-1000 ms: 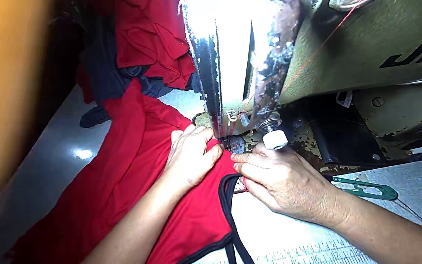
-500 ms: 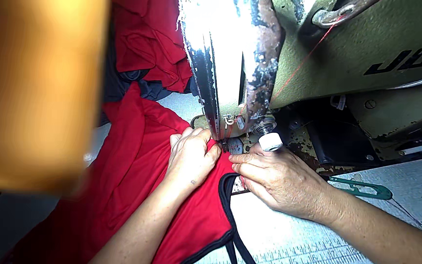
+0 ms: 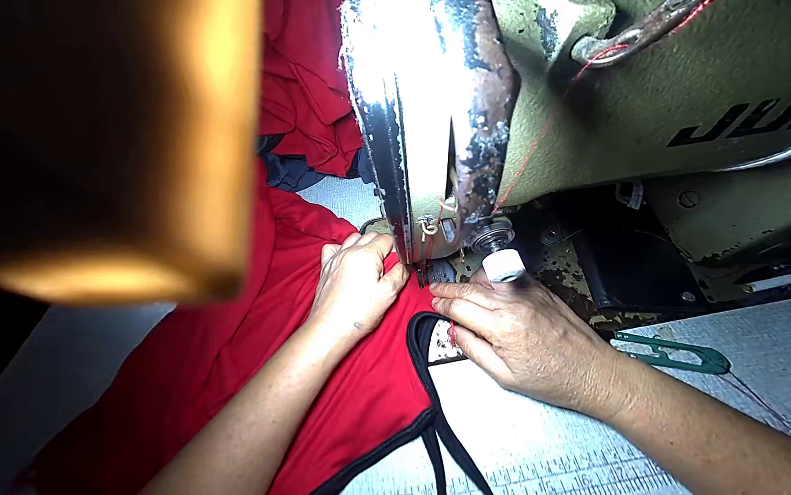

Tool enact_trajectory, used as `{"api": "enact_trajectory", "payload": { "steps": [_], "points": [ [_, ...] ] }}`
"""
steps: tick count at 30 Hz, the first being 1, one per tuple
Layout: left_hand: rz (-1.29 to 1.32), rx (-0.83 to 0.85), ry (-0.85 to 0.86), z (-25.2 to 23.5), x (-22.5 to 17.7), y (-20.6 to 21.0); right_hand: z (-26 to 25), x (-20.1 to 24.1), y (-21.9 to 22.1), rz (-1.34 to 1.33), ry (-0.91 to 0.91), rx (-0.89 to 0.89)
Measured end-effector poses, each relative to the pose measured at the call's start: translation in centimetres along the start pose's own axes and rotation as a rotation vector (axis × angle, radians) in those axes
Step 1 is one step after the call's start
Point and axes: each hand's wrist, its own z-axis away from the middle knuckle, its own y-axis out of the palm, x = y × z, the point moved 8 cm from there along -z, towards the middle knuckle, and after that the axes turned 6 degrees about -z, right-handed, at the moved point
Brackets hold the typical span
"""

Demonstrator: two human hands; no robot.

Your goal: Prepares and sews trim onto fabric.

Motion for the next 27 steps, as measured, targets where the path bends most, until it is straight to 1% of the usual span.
{"api": "enact_trajectory", "payload": {
  "steps": [3,5,6,7,8,9,10,12,15,16,17,18,19,21,22,23,25,27],
  "points": [
    [-0.147,0.0,-0.076,1.3,-1.1,-1.7,0.0,0.0,-0.1,-0.011,-0.004,-0.014],
    [-0.231,-0.031,-0.105,3.9,-2.9,-3.0,0.0,0.1,-0.1,-0.007,-0.001,-0.018],
    [-0.246,0.0,-0.141,5.5,-3.5,-3.0,0.0,0.1,-0.1,-0.012,0.001,-0.02],
    [-0.237,0.065,-0.196,7.1,-3.6,-2.5,0.0,0.1,-0.2,-0.02,0.005,-0.019],
    [-0.24,0.128,-0.241,8.3,-3.3,-1.7,0.0,0.1,-0.2,-0.029,0.011,-0.018],
    [-0.268,0.154,-0.248,9.0,-2.7,-0.9,0.0,0.1,-0.2,-0.04,0.021,-0.013],
    [-0.295,0.134,-0.216,9.0,-1.6,-0.5,0.0,0.2,-0.1,-0.053,0.036,-0.007],
    [-0.265,0.115,-0.045,7.6,1.0,-0.4,0.0,0.6,0.0,-0.075,0.045,-0.011],
    [-0.182,0.211,0.259,4.3,4.7,-1.2,0.0,1.2,0.2,-0.074,0.018,-0.015],
    [-0.195,0.227,0.351,3.4,5.3,-1.4,0.0,1.2,0.2,-0.073,0.019,-0.008],
    [-0.215,0.219,0.427,2.8,5.1,-1.7,0.1,1.1,0.2,-0.077,0.026,-0.009],
    [-0.247,0.206,0.469,2.4,4.4,-2.1,0.1,1.0,0.2,-0.089,0.036,-0.013],
    [-0.274,0.177,0.485,2.2,3.1,-2.5,0.2,0.9,0.1,-0.112,0.049,-0.02],
    [-0.244,0.035,0.515,2.4,-0.4,-3.6,0.3,0.8,0.0,-0.155,0.066,-0.03],
    [-0.212,-0.001,0.507,2.7,-1.9,-3.6,0.3,0.7,-0.1,-0.175,0.072,-0.043],
    [-0.179,-0.003,0.486,3.1,-2.9,-3.2,0.3,0.6,-0.2,-0.188,0.081,-0.062],
    [-0.104,-0.014,0.406,3.7,-3.3,-1.7,0.5,0.2,-0.6,-0.199,0.121,-0.122],
    [0.054,-0.054,0.288,3.9,-2.3,-1.2,0.5,-0.1,-0.9,-0.194,0.158,-0.173]
  ]
}}
